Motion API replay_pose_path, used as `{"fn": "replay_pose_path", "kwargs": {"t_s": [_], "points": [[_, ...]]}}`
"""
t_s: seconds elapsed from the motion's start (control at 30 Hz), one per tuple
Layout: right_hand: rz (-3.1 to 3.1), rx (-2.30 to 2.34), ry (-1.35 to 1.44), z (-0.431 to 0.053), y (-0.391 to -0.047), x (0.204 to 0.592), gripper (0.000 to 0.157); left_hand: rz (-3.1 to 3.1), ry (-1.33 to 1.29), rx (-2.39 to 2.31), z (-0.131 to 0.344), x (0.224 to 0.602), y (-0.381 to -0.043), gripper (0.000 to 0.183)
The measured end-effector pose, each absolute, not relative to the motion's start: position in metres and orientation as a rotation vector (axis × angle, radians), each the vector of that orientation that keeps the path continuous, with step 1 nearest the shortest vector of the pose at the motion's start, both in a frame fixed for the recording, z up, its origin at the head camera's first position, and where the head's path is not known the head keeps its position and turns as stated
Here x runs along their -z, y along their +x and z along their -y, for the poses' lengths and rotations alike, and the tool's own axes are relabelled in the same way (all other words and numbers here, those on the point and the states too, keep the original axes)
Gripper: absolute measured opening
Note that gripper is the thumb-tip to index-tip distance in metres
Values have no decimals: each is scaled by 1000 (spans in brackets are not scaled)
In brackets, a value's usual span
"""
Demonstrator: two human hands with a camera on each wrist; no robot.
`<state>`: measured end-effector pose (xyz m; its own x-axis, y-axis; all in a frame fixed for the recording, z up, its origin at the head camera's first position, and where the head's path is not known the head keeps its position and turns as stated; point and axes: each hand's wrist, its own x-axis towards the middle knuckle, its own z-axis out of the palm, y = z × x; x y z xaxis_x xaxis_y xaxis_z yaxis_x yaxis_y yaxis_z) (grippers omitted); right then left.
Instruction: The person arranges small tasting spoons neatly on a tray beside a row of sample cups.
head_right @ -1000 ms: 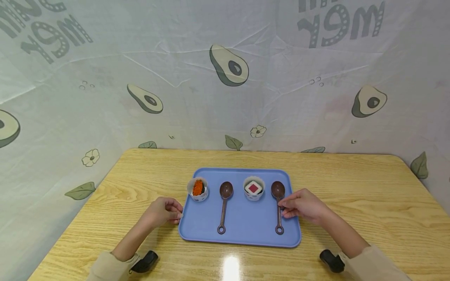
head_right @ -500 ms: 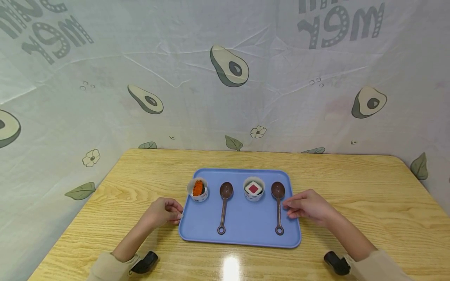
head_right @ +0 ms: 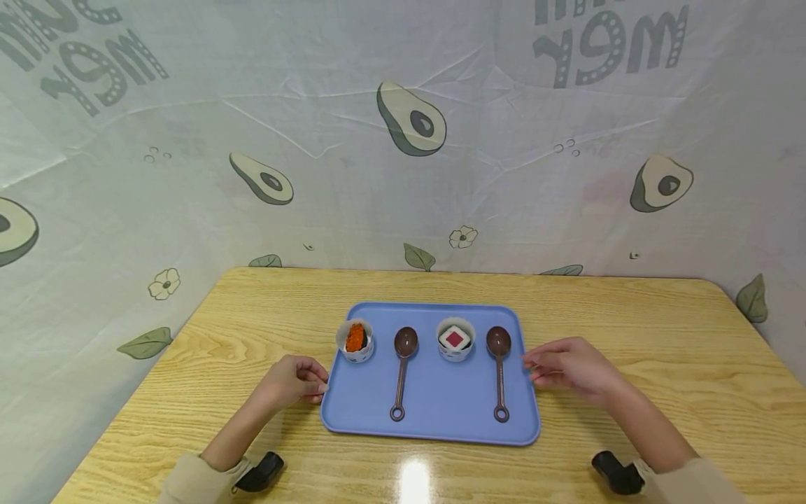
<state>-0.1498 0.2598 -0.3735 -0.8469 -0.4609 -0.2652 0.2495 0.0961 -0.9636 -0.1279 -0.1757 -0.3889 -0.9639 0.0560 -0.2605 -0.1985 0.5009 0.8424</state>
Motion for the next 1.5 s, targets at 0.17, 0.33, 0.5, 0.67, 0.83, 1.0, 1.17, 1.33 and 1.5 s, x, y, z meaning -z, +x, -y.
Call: {"fn": "replay_pose_path", "kwargs": {"t_s": [0.17,0.33,0.5,0.67,0.83,1.0,1.17,1.33,1.5], "points": [[-1908,1818,-188,-268,-149,373,24,-2501,-129,-1439,175,389,-128,7],[-1950,1817,-217,-277,-147,371,22,-2514,-117,-1429,175,388,-127,7],[-2060,1775,-207,-288,-146,370,22,-2518,-121,-1435,175,387,-126,8],[-2241,1650,-126,-294,-145,369,31,-2527,-127,-1425,174,388,-126,8],[-2371,1533,-103,-299,-143,368,42,-2541,-119,-1403,174,389,-126,7],[-2483,1380,-76,-301,-140,367,51,-2551,-120,-1393,173,389,-125,7],[-2579,1259,-78,-302,-139,368,56,-2554,-120,-1391,173,385,-124,7],[-2667,1169,-113,-303,-138,369,58,-2561,-125,-1386,173,384,-123,8],[-2734,1088,-147,-304,-139,370,59,-2571,-112,-1379,174,385,-124,7]]}}
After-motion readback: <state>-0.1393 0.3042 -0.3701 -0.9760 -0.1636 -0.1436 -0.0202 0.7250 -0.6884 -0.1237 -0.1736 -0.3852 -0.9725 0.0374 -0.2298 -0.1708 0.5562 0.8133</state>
